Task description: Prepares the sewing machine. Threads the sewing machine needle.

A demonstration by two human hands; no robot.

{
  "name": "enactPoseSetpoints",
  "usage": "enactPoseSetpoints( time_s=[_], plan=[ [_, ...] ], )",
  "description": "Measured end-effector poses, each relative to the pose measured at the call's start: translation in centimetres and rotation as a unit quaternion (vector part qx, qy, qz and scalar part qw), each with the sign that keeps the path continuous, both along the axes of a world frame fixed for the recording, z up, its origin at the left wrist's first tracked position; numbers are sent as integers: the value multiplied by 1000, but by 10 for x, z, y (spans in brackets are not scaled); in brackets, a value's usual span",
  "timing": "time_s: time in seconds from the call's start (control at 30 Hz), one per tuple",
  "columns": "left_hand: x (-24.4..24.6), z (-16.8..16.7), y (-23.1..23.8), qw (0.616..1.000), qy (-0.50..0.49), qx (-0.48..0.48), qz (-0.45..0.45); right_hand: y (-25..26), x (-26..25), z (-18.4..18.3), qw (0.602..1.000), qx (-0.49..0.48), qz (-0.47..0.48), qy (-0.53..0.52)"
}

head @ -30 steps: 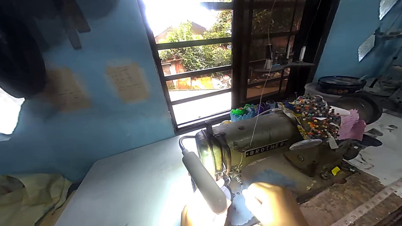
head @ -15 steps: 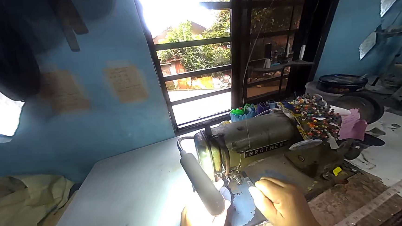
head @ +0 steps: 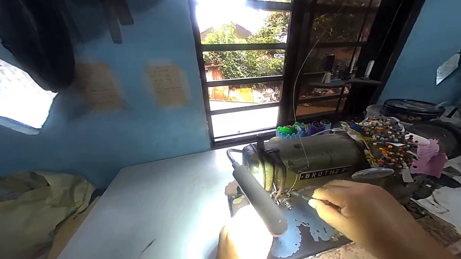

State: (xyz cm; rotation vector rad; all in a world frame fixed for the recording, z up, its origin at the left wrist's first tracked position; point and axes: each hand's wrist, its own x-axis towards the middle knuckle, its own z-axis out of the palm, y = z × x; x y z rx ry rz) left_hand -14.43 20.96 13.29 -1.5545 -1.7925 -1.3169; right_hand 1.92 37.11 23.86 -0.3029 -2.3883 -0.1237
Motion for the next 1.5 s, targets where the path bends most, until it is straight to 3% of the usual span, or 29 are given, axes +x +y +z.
enactPoseSetpoints(
  time_s=[0.2,0.73,0.97,1.1,1.3,1.5],
  plan=[
    [0,1,2,1000,0,13,4,-2,0,-4,992,-104,59,41],
    [4,8,2,999,29,30,35,-9,-17,-27,965,-161,116,172],
    [5,9,3,999,3,25,27,-10,-19,-35,943,-203,184,190],
    [5,9,2,999,-9,29,22,-8,-22,-41,942,-184,191,206],
    [5,9,2,999,0,29,23,-10,-28,-45,972,-73,99,201],
    [5,7,3,999,-1,32,28,-15,-39,-52,976,-23,71,203]
  ],
)
